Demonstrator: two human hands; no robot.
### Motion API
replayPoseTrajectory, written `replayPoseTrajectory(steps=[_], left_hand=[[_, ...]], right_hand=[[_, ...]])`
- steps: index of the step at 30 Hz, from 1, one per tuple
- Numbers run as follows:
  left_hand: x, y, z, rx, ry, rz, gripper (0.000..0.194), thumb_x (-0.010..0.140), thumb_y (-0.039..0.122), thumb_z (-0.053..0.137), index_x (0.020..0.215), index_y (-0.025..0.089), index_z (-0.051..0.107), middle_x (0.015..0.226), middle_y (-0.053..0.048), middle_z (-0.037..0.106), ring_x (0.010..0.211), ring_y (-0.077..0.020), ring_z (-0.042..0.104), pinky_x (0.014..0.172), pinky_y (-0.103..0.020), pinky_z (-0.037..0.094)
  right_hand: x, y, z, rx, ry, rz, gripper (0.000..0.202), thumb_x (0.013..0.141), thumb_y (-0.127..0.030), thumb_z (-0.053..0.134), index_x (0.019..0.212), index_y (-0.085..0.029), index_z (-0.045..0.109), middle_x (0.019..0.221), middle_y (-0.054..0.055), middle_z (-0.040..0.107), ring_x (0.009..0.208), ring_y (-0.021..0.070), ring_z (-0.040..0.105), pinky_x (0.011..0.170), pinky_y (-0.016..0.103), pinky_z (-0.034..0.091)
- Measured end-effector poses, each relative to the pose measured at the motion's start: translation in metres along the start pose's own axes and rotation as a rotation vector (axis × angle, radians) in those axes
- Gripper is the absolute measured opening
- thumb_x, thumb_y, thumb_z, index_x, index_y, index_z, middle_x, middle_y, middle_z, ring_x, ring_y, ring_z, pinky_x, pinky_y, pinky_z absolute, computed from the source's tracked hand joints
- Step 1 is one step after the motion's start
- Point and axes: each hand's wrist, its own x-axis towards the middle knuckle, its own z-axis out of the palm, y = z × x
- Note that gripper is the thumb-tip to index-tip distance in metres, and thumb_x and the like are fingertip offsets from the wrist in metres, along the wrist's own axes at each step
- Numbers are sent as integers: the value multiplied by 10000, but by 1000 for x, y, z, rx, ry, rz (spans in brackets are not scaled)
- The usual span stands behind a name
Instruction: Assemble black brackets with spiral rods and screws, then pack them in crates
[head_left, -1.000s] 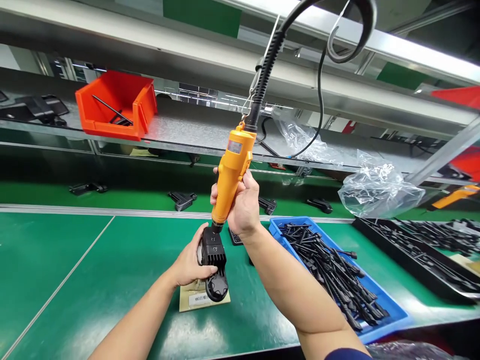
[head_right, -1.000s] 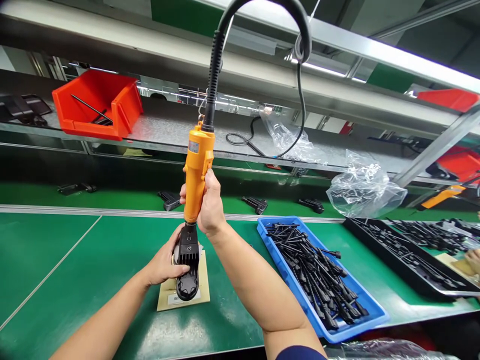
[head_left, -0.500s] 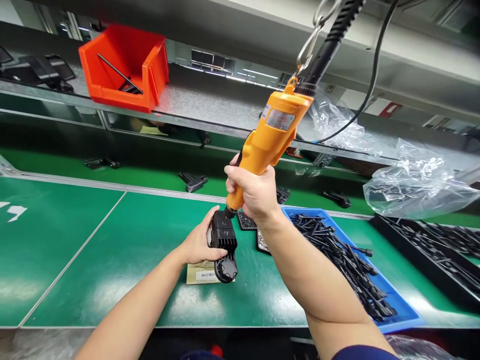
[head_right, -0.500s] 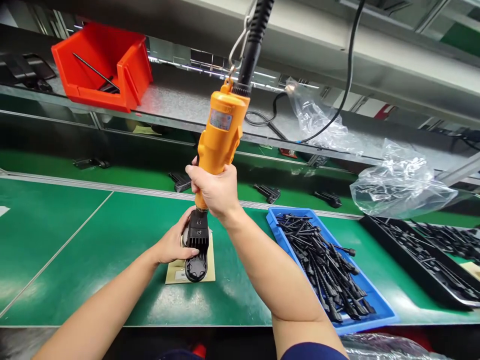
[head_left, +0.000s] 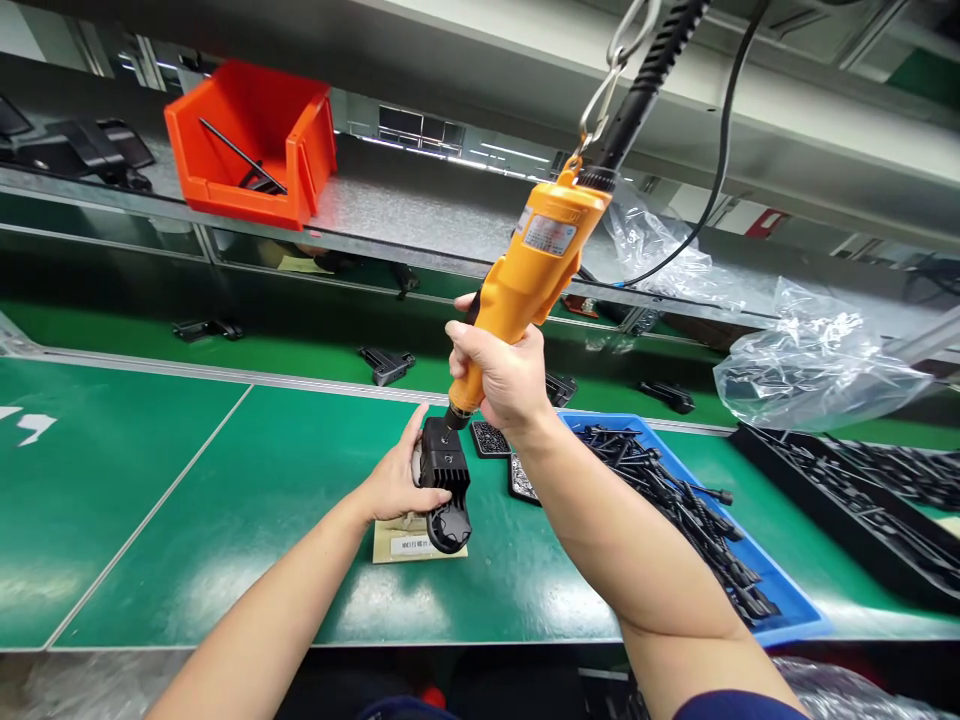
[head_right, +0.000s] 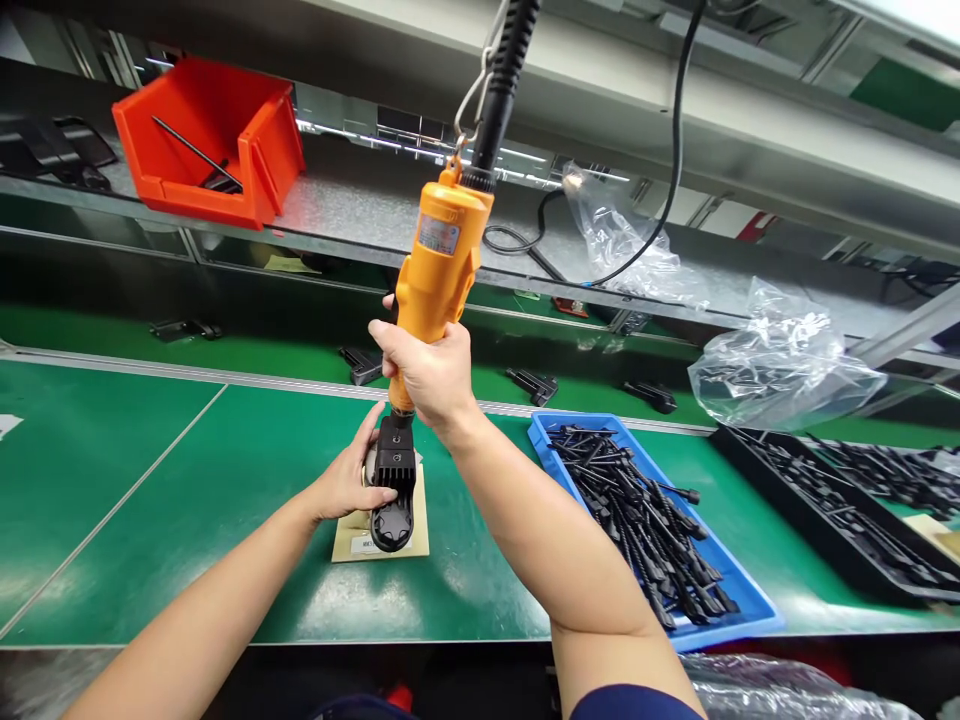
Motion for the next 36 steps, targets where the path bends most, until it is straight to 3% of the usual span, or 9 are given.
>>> replayPoseTrajectory(steps=[5,10,14,21,28,32,36], left_hand=[[1,5,-3,71,-32,7,1108,636,357,827,1540,212,203,1342,-153,557,1207,-336,562,1093,-506,379],[0,3,-4,90,-38,-29,1107,651,341,817,1538,222,165,1238,-130,624,1139,-316,604,1059,-495,410],[-1,0,-5,82,-27,-25,1113,654,366,818,1540,222,160,1258,-137,604,1129,-316,605,1042,-484,428],[-2,1,-5,82,-40,-22,1103,685,399,805,1533,224,122,1304,-160,575,1162,-315,589,1051,-498,417],[-1,6,-2,1,-67,4,1090,703,389,807,1516,220,101,1314,-193,571,1192,-329,586,1044,-509,429],[-1,8,-1,-7,-66,-7,1086,698,395,808,1511,220,109,1323,-194,561,1187,-331,587,1051,-518,419],[-1,8,0,-11,-61,4,1077,694,410,807,1506,229,123,1324,-184,553,1193,-330,582,1053,-521,418]], right_hand=[[6,-10,-5,72,20,-5,258,699,-267,760,900,-199,613,497,-89,494,425,75,457,448,236,361],[14,-32,-22,14,143,-60,276,703,-311,755,902,-215,590,541,-87,480,456,75,455,455,241,408],[19,-31,-46,-11,198,-39,319,683,-340,768,908,-225,574,579,-81,484,482,78,466,469,245,428],[20,6,-98,-84,259,137,430,543,-250,775,900,-195,541,651,-67,585,536,96,539,544,266,462],[10,52,-149,-230,142,292,471,519,-197,751,963,-147,603,847,4,676,764,134,602,742,300,462],[2,75,-167,-192,39,329,523,505,-113,732,1008,-158,597,930,12,676,830,145,624,783,305,480],[-8,100,-172,-127,44,382,557,491,-98,757,1023,-161,603,870,10,683,796,149,653,739,291,512]])
